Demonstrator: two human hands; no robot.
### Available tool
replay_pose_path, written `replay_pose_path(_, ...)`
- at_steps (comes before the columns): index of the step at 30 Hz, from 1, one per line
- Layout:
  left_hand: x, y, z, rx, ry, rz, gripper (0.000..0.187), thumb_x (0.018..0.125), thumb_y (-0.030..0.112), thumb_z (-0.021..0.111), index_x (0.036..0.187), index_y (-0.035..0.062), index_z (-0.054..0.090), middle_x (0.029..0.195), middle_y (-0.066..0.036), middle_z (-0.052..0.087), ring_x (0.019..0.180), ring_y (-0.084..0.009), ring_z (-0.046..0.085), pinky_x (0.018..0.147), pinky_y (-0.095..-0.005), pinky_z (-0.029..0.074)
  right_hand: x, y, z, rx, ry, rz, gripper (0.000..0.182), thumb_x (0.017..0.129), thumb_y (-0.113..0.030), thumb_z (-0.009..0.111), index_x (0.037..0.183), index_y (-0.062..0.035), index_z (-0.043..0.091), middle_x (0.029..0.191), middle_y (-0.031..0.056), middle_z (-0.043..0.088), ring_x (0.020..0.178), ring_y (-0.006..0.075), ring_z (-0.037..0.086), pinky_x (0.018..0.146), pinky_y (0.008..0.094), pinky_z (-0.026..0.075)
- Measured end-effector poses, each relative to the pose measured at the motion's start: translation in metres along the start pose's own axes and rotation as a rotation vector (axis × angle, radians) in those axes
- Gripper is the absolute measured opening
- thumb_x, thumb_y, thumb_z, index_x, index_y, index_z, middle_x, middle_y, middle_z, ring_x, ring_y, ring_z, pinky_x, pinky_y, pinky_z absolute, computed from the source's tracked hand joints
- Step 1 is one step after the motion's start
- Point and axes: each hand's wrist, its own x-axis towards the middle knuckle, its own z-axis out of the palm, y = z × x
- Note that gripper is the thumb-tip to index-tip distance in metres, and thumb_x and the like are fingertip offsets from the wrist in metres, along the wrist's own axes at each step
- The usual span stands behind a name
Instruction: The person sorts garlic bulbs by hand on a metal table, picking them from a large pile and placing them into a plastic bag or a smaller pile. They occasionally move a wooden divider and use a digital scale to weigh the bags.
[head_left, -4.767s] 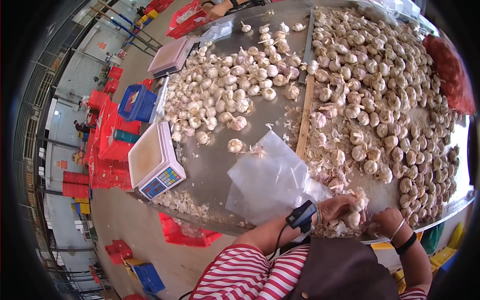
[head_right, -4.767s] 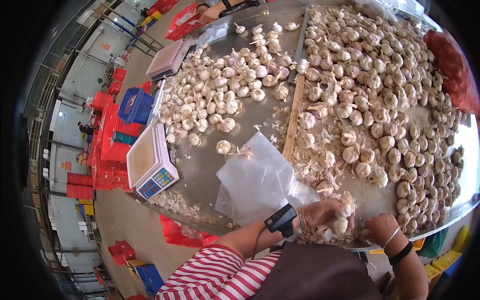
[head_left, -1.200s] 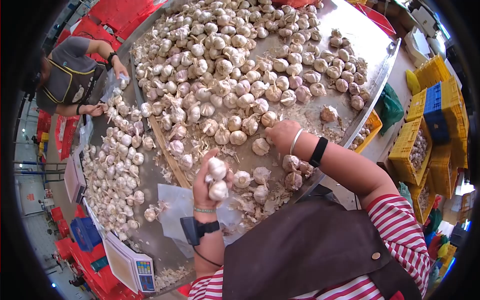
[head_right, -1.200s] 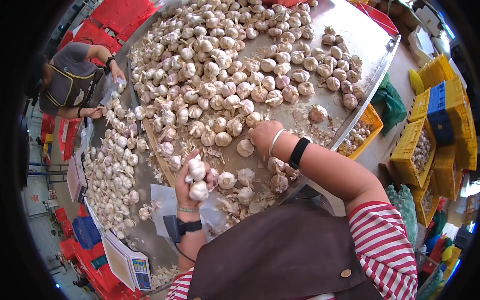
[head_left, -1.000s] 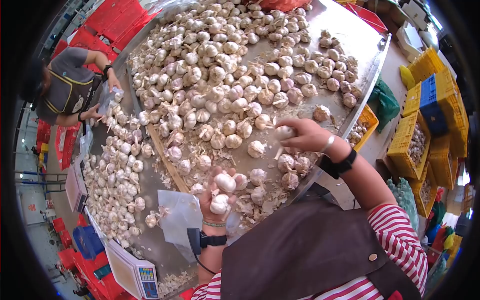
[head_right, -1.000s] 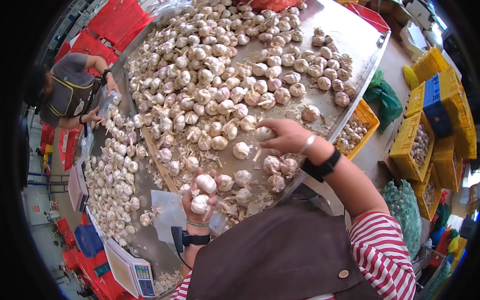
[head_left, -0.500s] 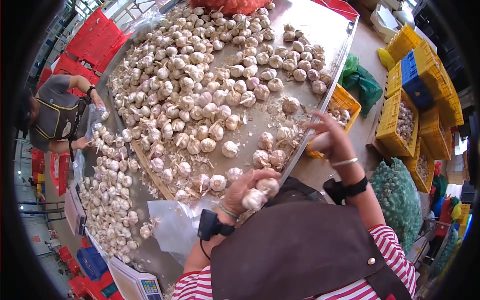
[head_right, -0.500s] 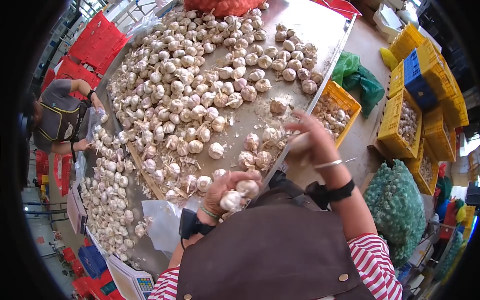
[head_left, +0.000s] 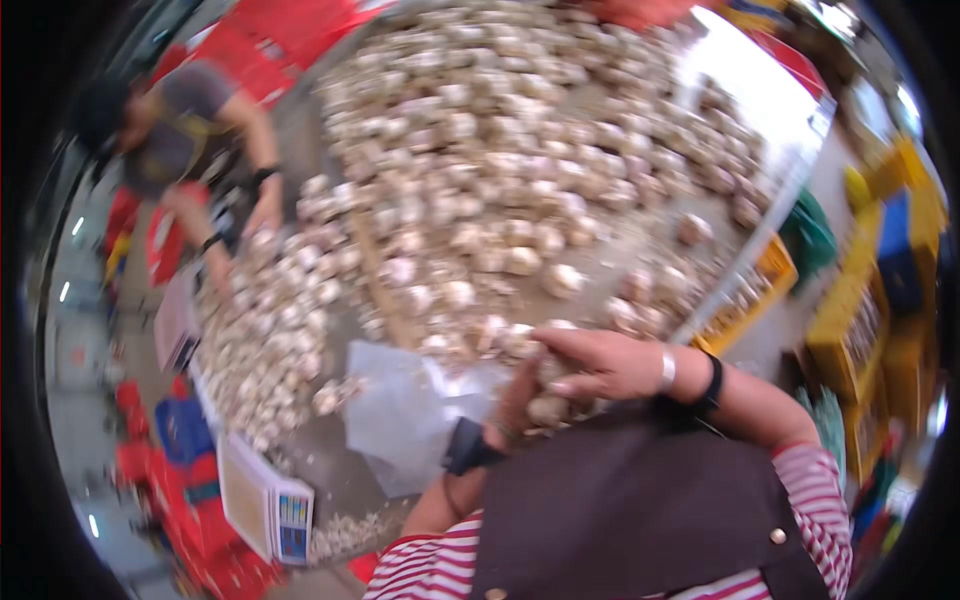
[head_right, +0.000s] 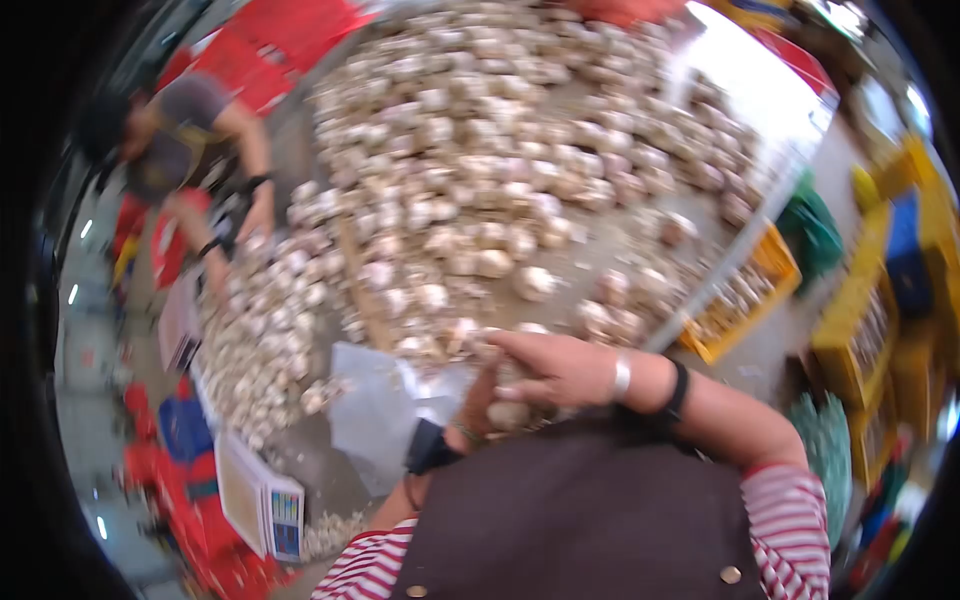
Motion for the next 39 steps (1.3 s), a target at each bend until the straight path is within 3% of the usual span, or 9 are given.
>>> replay_pose_path(3, -0.010, 0.021, -0.019, -0.495, -0.096, -0.121, 0.079, 0.094, 0.066, 0.037, 0.140, 0.0025, 0.038, 0.127, -0.022, 0.055, 0.109, -0.0311, 0.062, 0.073, -0.0384, 0.061, 0.003, -0.001, -0.010, 0.276, 0.136, 0.224, 0.061, 0.093, -0.018, 0.063, 0.146, -0.0038, 0.036, 0.136, 0.0173, 0.053, 0.120, 0.0268, 0.056, 0.098, 0.0396, 0.046)
replay_pose_path(8, -0.046, 0.142, -0.143, -0.604, 0.147, 0.497, 0.060, 0.093, 0.058, 0.047, 0.117, 0.0034, 0.056, 0.110, -0.020, 0.061, 0.095, -0.0278, 0.065, 0.073, -0.0374, 0.058, -0.007, 0.048, -0.076, -0.586, 0.311, 0.114, 0.040, 0.077, -0.007, 0.071, 0.116, -0.0047, 0.059, 0.111, 0.0186, 0.061, 0.099, 0.0400, 0.059, 0.084, 0.0438, 0.050)
replay_pose_path(14, -0.068, 0.217, -0.127, 0.347, 1.354, 0.717, 0.044, 0.094, 0.032, 0.060, 0.131, 0.0095, 0.053, 0.125, -0.004, 0.059, 0.112, -0.0172, 0.057, 0.095, -0.0341, 0.046, -0.013, 0.070, -0.089, -0.749, 0.018, 0.343, 0.033, 0.071, -0.003, 0.065, 0.103, -0.0078, 0.063, 0.097, 0.0187, 0.062, 0.093, 0.0394, 0.061, 0.081, 0.0452, 0.051)
replay_pose_path(19, -0.008, 0.103, -0.055, 0.615, 0.474, 0.242, 0.025, 0.089, 0.011, 0.065, 0.114, 0.0058, 0.065, 0.109, 0.000, 0.066, 0.099, -0.0125, 0.060, 0.084, -0.0294, 0.048, 0.006, 0.110, -0.079, -0.922, -0.030, 0.385, 0.017, 0.074, -0.019, 0.064, 0.088, -0.0090, 0.068, 0.086, 0.0162, 0.064, 0.082, 0.0369, 0.064, 0.072, 0.0458, 0.054)
replay_pose_path(21, 0.005, 0.067, -0.020, 1.623, 0.072, 0.455, 0.036, 0.079, 0.006, 0.065, 0.115, 0.0078, 0.064, 0.112, -0.005, 0.065, 0.105, -0.0232, 0.060, 0.086, -0.0386, 0.049, 0.007, 0.099, -0.084, -0.923, -0.036, 0.397, 0.022, 0.070, -0.018, 0.064, 0.087, -0.0057, 0.067, 0.085, 0.0191, 0.065, 0.083, 0.0378, 0.065, 0.072, 0.0461, 0.054)
replay_pose_path(27, 0.037, 0.036, -0.011, 1.822, 0.147, 0.404, 0.045, 0.072, 0.013, 0.070, 0.117, 0.0134, 0.061, 0.104, -0.005, 0.060, 0.101, -0.0261, 0.056, 0.082, -0.0424, 0.042, -0.009, 0.044, -0.118, 0.769, 0.322, 0.207, 0.045, 0.082, -0.020, 0.067, 0.124, -0.0055, 0.058, 0.116, 0.0104, 0.061, 0.104, 0.0236, 0.062, 0.083, 0.0368, 0.056)
replay_pose_path(31, 0.042, 0.038, -0.023, 1.820, 0.069, 0.435, 0.053, 0.071, 0.018, 0.073, 0.121, 0.0138, 0.057, 0.096, -0.005, 0.058, 0.093, -0.0257, 0.057, 0.081, -0.0416, 0.043, -0.011, 0.038, -0.111, 1.185, 0.307, 0.030, 0.032, 0.083, -0.027, 0.067, 0.104, -0.0043, 0.062, 0.112, 0.0121, 0.061, 0.102, 0.0202, 0.061, 0.081, 0.0377, 0.055)
replay_pose_path(37, 0.034, 0.054, -0.039, 1.622, 0.150, 0.358, 0.046, 0.071, 0.023, 0.074, 0.113, 0.0069, 0.061, 0.107, -0.012, 0.060, 0.102, -0.0319, 0.057, 0.087, -0.0443, 0.045, 0.000, 0.066, -0.064, -0.850, -0.053, 0.233, 0.031, 0.074, -0.015, 0.069, 0.104, -0.0093, 0.065, 0.087, 0.0151, 0.064, 0.085, 0.0301, 0.067, 0.074, 0.0422, 0.055)
replay_pose_path(39, 0.023, 0.050, -0.040, 1.499, 0.294, 0.336, 0.053, 0.076, 0.033, 0.075, 0.120, 0.0092, 0.060, 0.116, -0.016, 0.060, 0.112, -0.0337, 0.055, 0.095, -0.0462, 0.043, 0.007, 0.071, -0.048, -0.893, -0.281, 0.406, 0.030, 0.074, -0.021, 0.068, 0.103, -0.0118, 0.065, 0.092, 0.0162, 0.065, 0.088, 0.0347, 0.066, 0.075, 0.0466, 0.054)
